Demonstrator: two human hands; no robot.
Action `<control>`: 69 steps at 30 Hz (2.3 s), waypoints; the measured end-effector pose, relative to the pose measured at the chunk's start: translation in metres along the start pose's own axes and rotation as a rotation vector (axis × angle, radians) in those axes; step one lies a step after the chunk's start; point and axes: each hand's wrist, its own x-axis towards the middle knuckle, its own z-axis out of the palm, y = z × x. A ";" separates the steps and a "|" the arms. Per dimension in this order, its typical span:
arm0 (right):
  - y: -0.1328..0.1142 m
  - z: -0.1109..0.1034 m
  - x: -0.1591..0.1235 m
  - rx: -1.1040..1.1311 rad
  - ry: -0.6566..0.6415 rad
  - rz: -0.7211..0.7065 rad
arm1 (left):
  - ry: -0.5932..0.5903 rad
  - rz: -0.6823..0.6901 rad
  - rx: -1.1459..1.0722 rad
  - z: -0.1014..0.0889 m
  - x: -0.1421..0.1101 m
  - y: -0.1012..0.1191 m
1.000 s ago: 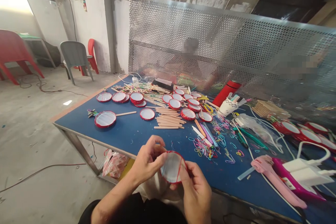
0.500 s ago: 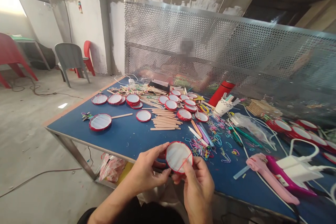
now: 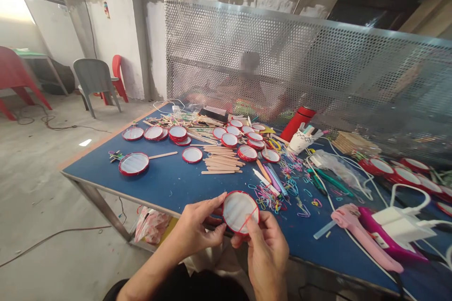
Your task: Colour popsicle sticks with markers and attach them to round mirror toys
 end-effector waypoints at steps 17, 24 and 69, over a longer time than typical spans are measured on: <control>0.004 0.010 -0.001 -0.892 0.064 -1.061 | 0.024 -0.371 -0.297 -0.006 0.007 0.015; 0.012 0.016 0.002 -1.073 0.108 -1.204 | 0.062 -0.051 -0.055 -0.005 0.003 0.001; -0.010 0.015 0.015 -0.048 0.180 -0.210 | -0.084 -0.366 -0.081 -0.013 0.013 0.007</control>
